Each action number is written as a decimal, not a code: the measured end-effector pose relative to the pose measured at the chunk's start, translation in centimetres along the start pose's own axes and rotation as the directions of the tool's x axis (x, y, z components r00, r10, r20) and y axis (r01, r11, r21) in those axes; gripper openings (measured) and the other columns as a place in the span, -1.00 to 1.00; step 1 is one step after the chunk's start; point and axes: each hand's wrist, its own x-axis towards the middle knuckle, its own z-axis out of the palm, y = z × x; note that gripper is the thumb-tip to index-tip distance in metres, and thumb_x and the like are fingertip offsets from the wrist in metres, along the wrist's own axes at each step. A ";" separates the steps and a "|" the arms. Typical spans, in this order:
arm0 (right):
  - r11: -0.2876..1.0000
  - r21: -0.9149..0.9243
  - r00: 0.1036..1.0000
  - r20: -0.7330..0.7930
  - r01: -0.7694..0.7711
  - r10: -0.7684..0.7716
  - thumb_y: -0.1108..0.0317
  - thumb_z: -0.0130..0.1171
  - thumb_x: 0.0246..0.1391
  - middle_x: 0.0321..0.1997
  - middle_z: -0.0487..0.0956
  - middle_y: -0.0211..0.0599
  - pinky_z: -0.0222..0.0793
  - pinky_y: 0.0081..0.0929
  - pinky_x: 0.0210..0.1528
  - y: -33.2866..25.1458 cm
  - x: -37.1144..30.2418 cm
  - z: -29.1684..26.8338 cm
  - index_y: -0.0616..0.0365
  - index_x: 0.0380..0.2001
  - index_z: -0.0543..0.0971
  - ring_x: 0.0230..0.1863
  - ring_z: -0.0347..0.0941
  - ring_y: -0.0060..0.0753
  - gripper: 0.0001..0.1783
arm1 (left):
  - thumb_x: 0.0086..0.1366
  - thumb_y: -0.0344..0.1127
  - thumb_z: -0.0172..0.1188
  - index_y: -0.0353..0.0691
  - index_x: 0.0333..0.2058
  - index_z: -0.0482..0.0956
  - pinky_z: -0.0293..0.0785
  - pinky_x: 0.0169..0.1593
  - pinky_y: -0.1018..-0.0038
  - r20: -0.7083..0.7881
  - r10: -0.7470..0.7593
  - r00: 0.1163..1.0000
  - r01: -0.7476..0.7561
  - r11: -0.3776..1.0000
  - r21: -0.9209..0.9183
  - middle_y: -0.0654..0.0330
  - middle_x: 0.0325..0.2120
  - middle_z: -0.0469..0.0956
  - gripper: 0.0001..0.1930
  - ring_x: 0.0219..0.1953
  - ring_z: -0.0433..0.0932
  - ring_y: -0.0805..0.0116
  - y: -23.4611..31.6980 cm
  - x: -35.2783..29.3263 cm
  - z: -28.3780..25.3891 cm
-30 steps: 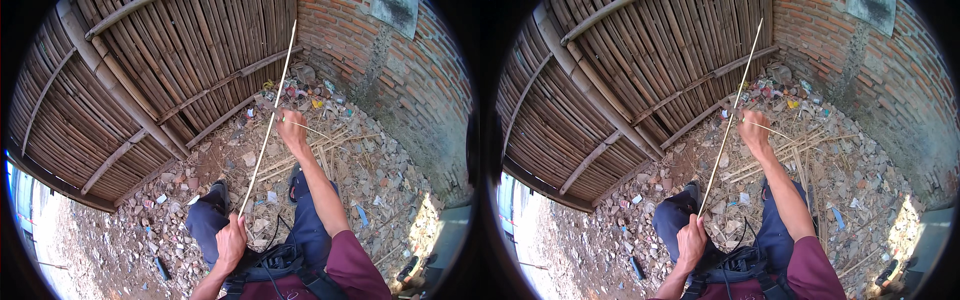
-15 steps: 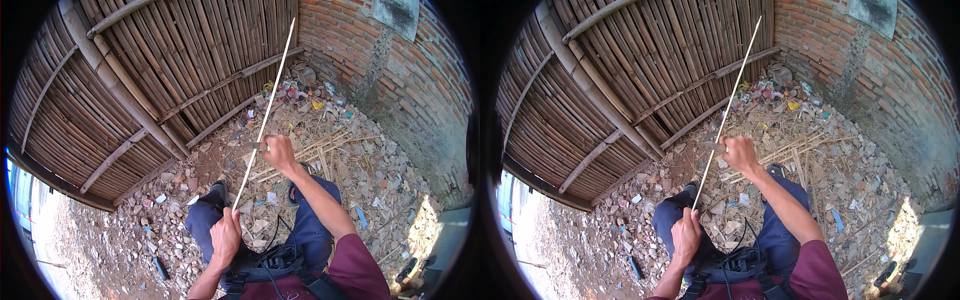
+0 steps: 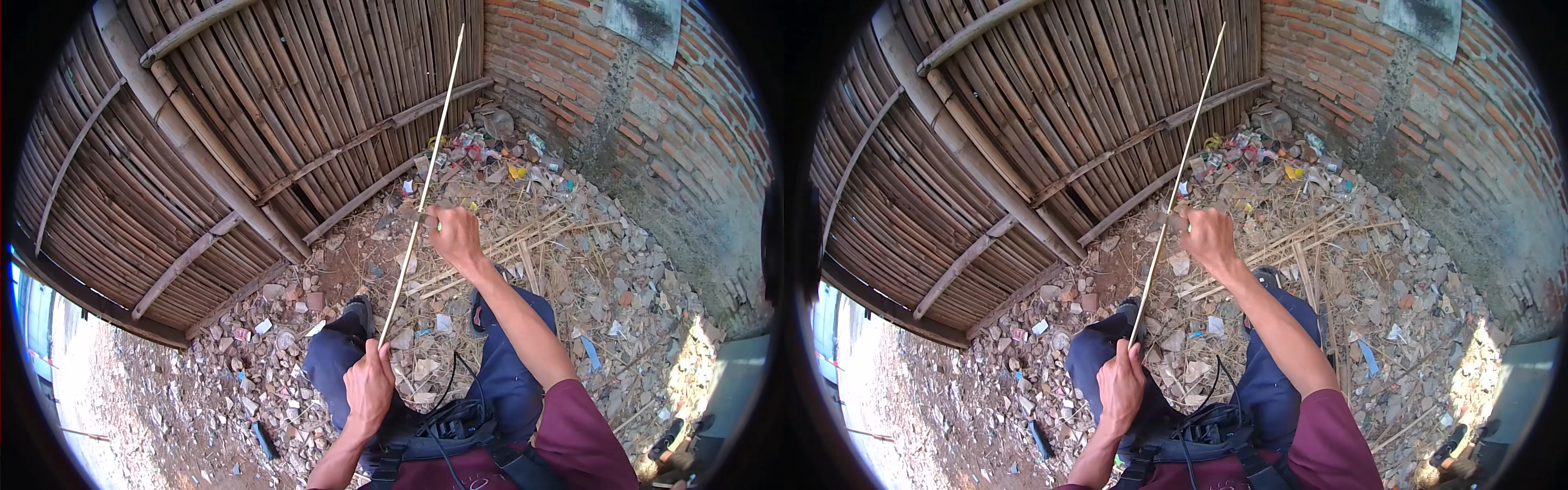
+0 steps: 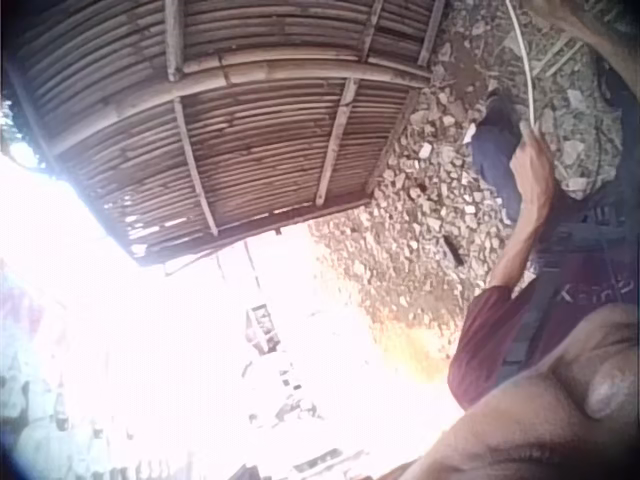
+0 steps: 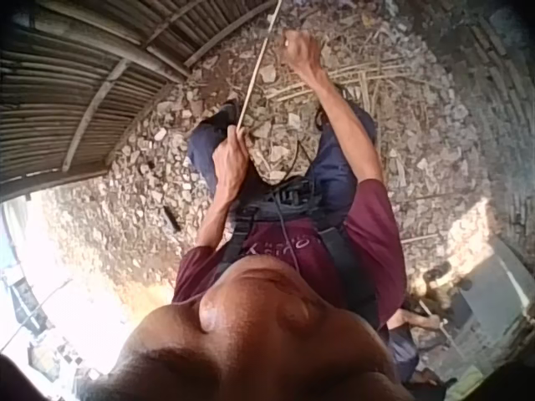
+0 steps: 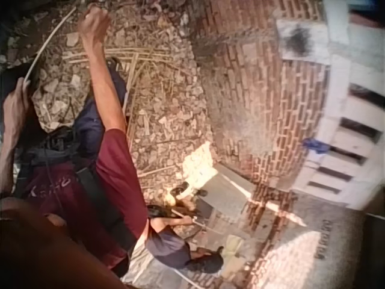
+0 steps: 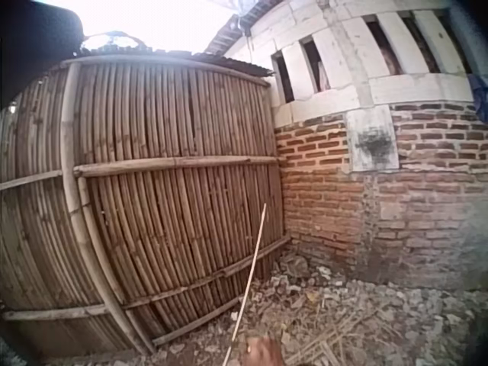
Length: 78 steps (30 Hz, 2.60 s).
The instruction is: The person shaves a thin strip of bamboo using a knife, smoothing the edges and surface while holding the bamboo strip in one hand and the knife in the other.
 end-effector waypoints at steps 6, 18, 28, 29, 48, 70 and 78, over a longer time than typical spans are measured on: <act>0.984 -0.081 0.983 -0.109 -0.159 0.149 0.56 0.17 0.09 -0.63 0.65 -0.01 0.42 -0.22 -0.59 4.3 2.9 -0.5 0.25 -0.39 0.78 -0.65 0.57 -0.26 -0.81 | 0.61 -0.18 0.06 -0.20 -0.27 0.38 0.41 -0.54 -0.10 0.086 -0.028 0.996 0.025 0.999 0.040 -0.11 -0.63 0.58 -0.74 -0.58 0.59 -0.27 -1.4 -3.1 -0.3; 0.893 -0.132 0.902 -0.113 -0.430 0.417 0.36 0.17 0.22 -0.41 0.72 0.21 0.61 0.04 -0.22 10.3 4.5 -1.7 0.30 -0.38 0.76 -0.35 0.72 0.20 -0.74 | 0.60 -0.25 0.07 -0.23 -0.29 0.36 0.37 -0.56 -0.06 0.209 -0.037 0.977 0.028 0.999 0.043 -0.14 -0.69 0.51 -0.75 -0.62 0.55 -0.27 -3.2 -8.5 -2.9; 0.340 0.584 0.652 0.481 -0.737 0.586 0.26 -0.06 0.39 -0.14 0.71 -0.09 0.22 -0.58 -0.66 17.3 3.3 -4.2 0.16 0.05 0.70 -0.70 0.18 -0.71 -0.60 | 0.60 -0.16 0.07 -0.18 -0.30 0.39 0.40 -0.55 -0.07 0.254 -0.070 0.965 0.050 0.995 0.086 -0.09 -0.69 0.55 -0.73 -0.66 0.57 -0.23 -5.9 -10.9 -3.3; 0.084 0.708 0.621 0.547 -0.701 0.561 0.18 -0.10 0.48 -0.08 0.70 -0.14 -0.08 -0.75 -0.74 14.9 3.8 -4.6 0.21 0.14 0.64 -0.71 -0.07 -0.84 -0.55 | 0.59 -0.17 0.09 -0.19 -0.31 0.38 0.38 -0.55 -0.07 0.250 -0.093 0.964 0.070 0.993 0.100 -0.09 -0.65 0.56 -0.72 -0.64 0.56 -0.23 -5.8 -10.7 -3.5; -0.150 0.898 0.839 0.439 -0.413 0.322 0.27 0.48 0.23 -0.30 0.61 -0.56 -0.12 -0.75 -0.64 8.5 2.7 -8.5 -0.07 -0.16 0.62 -0.69 0.00 -0.87 -0.78 | 0.49 -0.18 0.23 -0.22 0.10 0.59 0.53 -0.05 0.05 0.214 -0.084 0.973 0.062 0.993 0.105 -0.10 -0.24 0.69 -0.67 -0.18 0.67 -0.18 -9.3 -6.0 -10.7; 0.207 0.837 0.852 0.450 -0.507 0.269 0.17 0.29 0.39 -0.37 0.74 -0.32 0.11 -0.64 -0.61 1.3 1.3 -8.7 0.16 -0.17 0.71 -0.68 0.26 -0.80 -0.73 | 0.55 -0.35 0.11 -0.32 0.07 0.44 0.43 -0.28 0.01 0.253 0.162 0.954 -0.033 0.894 -0.446 -0.13 -0.49 0.58 -0.77 -0.39 0.59 -0.24 2.4 7.0 -2.3; 0.896 0.435 0.994 0.088 -0.092 0.060 0.50 0.14 0.15 -0.44 0.70 -0.13 0.55 -0.24 -0.30 -0.3 -0.3 -5.9 0.21 -0.22 0.73 -0.41 0.68 -0.10 -0.79 | 0.62 -0.26 0.02 -0.27 0.23 0.51 0.29 -0.37 0.40 0.358 0.111 0.927 0.090 0.862 -0.499 0.30 -0.54 0.34 -0.66 -0.50 0.29 0.48 3.2 7.9 -3.2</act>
